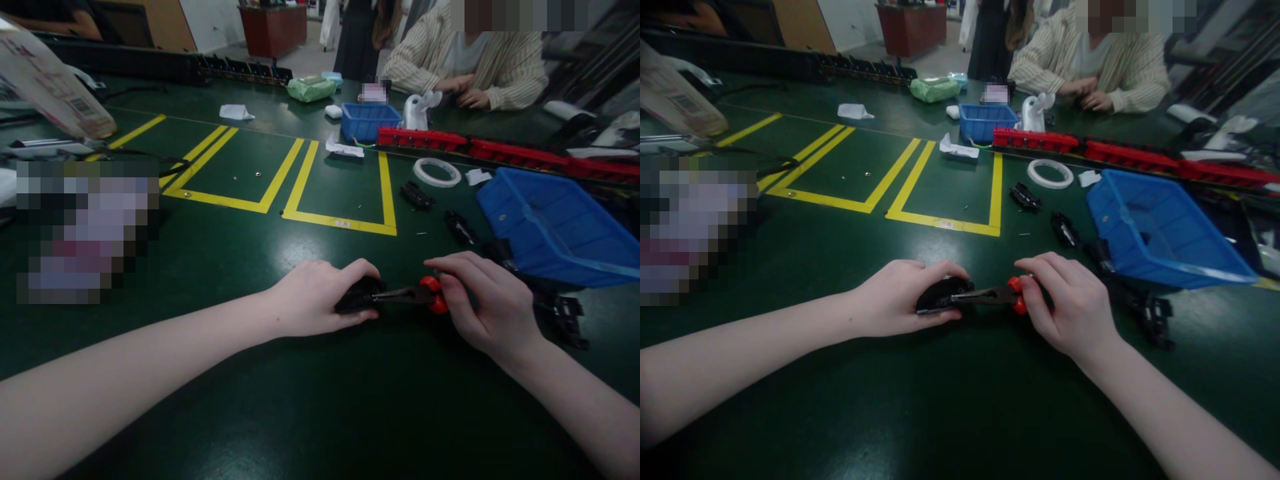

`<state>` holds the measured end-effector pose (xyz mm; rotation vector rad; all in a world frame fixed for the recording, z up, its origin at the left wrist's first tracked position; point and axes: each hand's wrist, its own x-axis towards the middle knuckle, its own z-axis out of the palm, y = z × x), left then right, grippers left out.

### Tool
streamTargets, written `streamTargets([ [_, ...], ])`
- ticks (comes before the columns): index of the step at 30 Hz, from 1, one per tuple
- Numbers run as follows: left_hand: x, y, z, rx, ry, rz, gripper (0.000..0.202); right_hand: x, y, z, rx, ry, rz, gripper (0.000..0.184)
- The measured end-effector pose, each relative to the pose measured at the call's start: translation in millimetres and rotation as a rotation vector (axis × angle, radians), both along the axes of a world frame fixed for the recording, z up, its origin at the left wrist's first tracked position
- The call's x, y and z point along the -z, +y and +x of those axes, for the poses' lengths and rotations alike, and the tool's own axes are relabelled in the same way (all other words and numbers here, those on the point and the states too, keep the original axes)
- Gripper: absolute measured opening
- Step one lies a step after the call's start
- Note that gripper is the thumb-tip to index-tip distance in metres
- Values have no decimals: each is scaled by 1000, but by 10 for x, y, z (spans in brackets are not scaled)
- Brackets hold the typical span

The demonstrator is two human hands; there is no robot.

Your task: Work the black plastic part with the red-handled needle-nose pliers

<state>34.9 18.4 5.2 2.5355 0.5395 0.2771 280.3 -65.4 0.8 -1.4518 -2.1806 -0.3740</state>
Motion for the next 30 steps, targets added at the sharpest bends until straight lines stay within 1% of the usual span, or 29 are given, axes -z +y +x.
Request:
streamTargets([
  [5,8,-3,-2,10,28,31,38,0,-9,-14,-36,0,15,16],
  [13,6,-11,19,16,67,107,37,11,-20,-41,-17,1,25,21],
  [19,-6,-4,11,17,60,79,38,-7,-4,-14,12,-7,5,22],
  [25,-18,-4,5,18,34,62,39,-4,-1,16,-9,-22,-2,23],
  [30,6,-11,9,22,26,75,40,8,1,19,-38,-57,45,22],
])
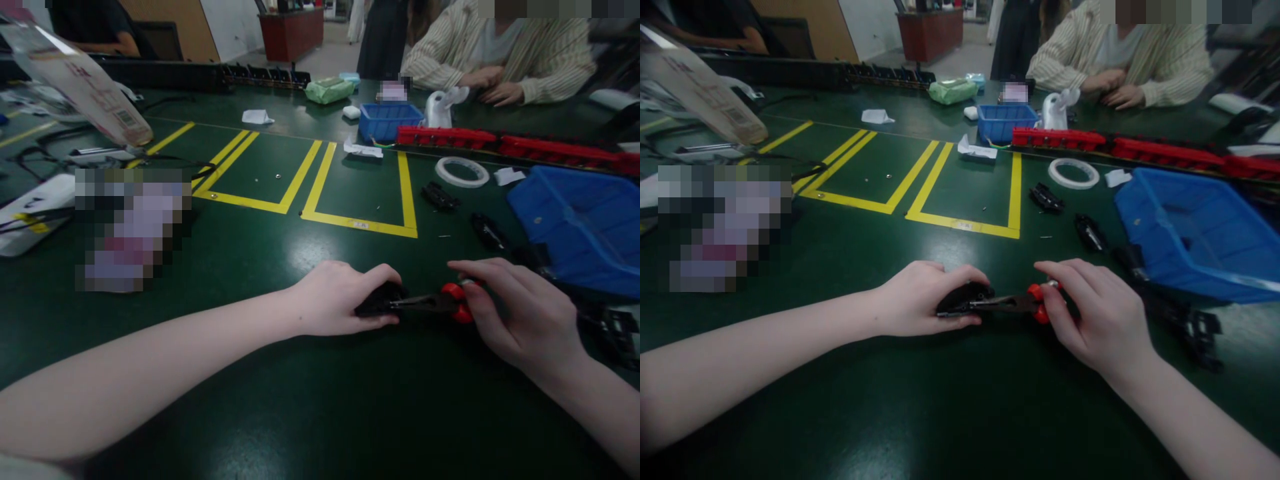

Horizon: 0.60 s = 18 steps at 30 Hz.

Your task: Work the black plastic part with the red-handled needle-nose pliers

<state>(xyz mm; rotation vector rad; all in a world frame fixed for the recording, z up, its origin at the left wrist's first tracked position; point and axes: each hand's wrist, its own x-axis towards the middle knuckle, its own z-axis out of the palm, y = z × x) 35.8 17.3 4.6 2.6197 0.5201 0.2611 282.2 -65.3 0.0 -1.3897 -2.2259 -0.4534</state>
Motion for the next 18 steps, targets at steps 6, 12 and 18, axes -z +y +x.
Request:
streamTargets([
  [6,20,14,-6,19,-29,23,40,38,-8,43,-5,-12,26,23],
  [12,21,8,-3,22,-17,53,39,58,-7,88,15,-36,23,24],
  [18,26,-8,-10,33,-41,63,34,30,38,94,60,-7,13,21],
])
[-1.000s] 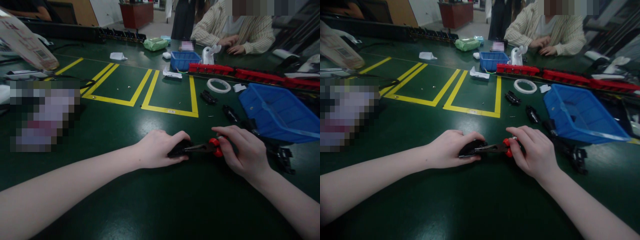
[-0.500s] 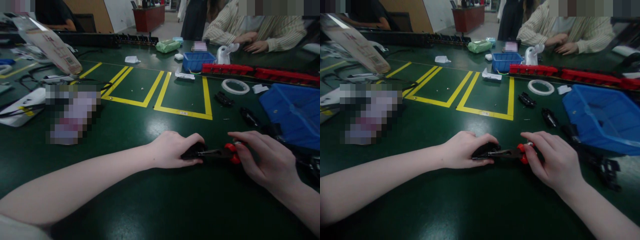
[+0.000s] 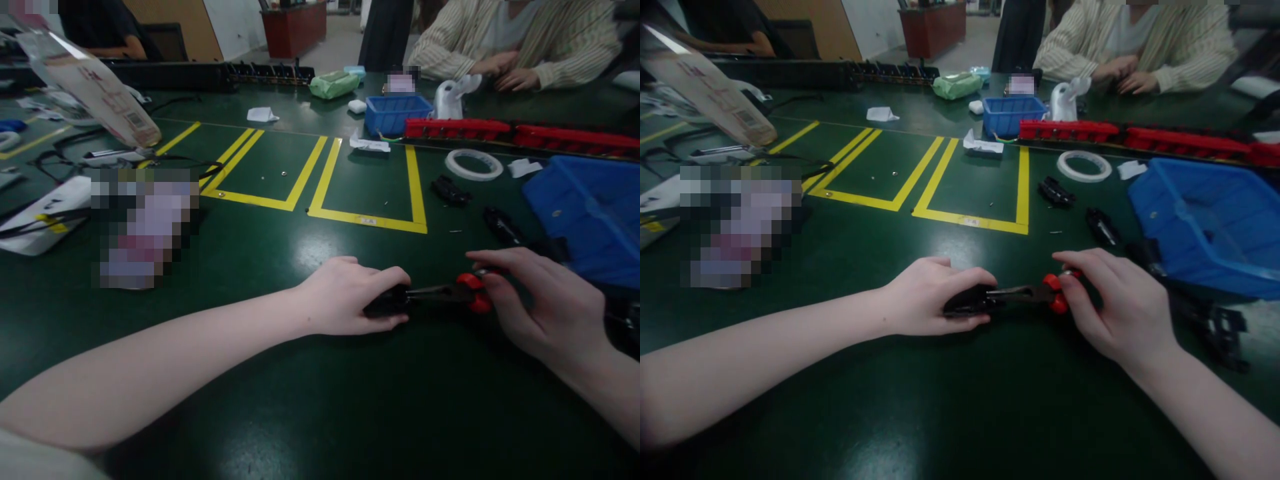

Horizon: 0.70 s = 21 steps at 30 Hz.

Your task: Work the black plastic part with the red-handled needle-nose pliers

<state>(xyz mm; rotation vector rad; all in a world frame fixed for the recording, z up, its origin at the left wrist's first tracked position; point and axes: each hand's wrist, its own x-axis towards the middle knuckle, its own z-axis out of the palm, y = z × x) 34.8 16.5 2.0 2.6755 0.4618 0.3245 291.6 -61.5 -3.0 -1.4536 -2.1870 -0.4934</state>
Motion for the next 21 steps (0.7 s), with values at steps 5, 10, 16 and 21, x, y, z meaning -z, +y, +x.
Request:
streamTargets([
  [5,-13,-2,-2,-4,-14,86,33,-9,14,2,38,7,-23,20],
  [10,-8,10,-5,-11,-3,133,33,1,4,11,29,20,-40,20],
  [16,-7,13,-10,-16,0,105,33,18,-11,34,30,29,-38,18],
  [21,-6,16,-10,-11,-19,107,34,18,-32,54,38,0,-45,18],
])
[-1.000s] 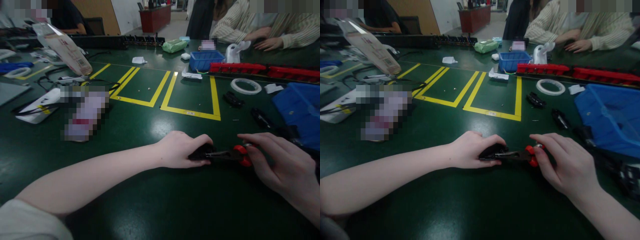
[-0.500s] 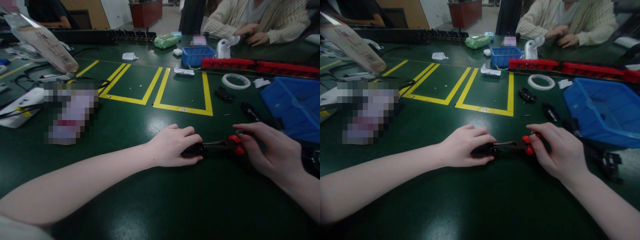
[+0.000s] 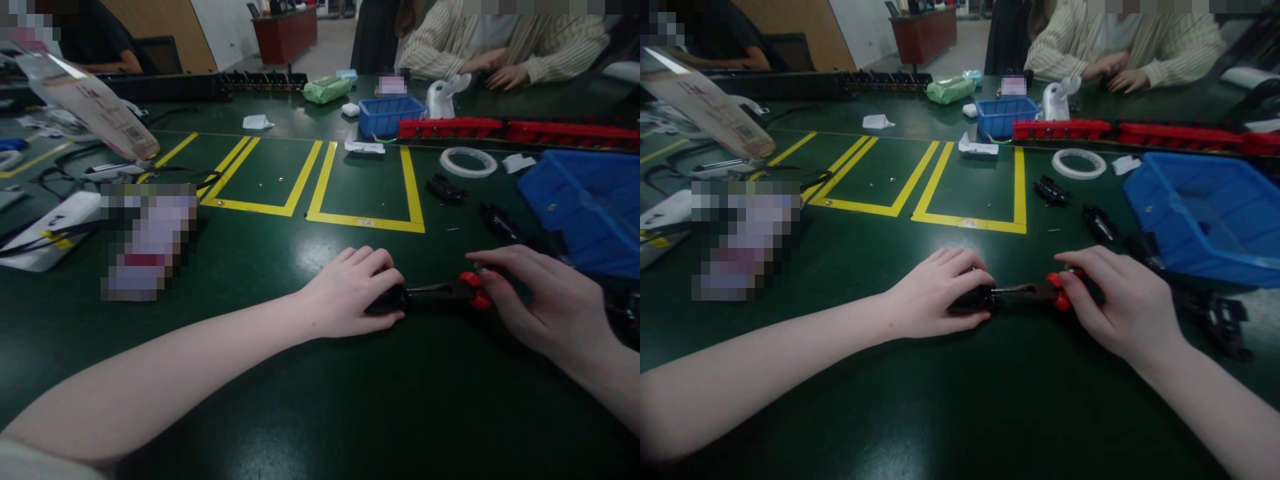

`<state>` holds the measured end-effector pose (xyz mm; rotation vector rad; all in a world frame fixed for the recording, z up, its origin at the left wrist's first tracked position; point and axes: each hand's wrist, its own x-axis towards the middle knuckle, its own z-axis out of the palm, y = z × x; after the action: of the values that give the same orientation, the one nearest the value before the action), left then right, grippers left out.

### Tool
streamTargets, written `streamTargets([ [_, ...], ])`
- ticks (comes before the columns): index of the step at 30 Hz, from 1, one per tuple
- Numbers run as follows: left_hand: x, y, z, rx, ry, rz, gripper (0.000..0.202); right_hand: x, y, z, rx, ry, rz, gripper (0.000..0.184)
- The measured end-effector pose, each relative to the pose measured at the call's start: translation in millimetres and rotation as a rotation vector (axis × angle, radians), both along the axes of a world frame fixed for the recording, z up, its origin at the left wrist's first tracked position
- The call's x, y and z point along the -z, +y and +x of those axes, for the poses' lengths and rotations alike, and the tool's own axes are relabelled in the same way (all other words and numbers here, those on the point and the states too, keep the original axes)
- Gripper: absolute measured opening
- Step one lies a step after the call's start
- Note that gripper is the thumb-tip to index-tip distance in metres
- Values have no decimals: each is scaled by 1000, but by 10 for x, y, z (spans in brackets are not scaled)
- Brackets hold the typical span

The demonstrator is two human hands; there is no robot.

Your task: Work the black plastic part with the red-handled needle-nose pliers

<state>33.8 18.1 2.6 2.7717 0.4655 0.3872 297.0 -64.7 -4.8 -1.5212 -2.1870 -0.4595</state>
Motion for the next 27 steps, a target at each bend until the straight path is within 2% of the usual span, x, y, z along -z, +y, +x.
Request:
streamTargets([
  [13,-28,-1,-2,-1,33,-32,34,-17,-1,-84,-39,18,13,12],
  [19,-31,9,-10,1,40,-58,35,-9,16,-118,-39,94,-16,14],
  [27,-31,29,0,4,47,-118,35,-29,25,-189,-83,82,-59,10],
])
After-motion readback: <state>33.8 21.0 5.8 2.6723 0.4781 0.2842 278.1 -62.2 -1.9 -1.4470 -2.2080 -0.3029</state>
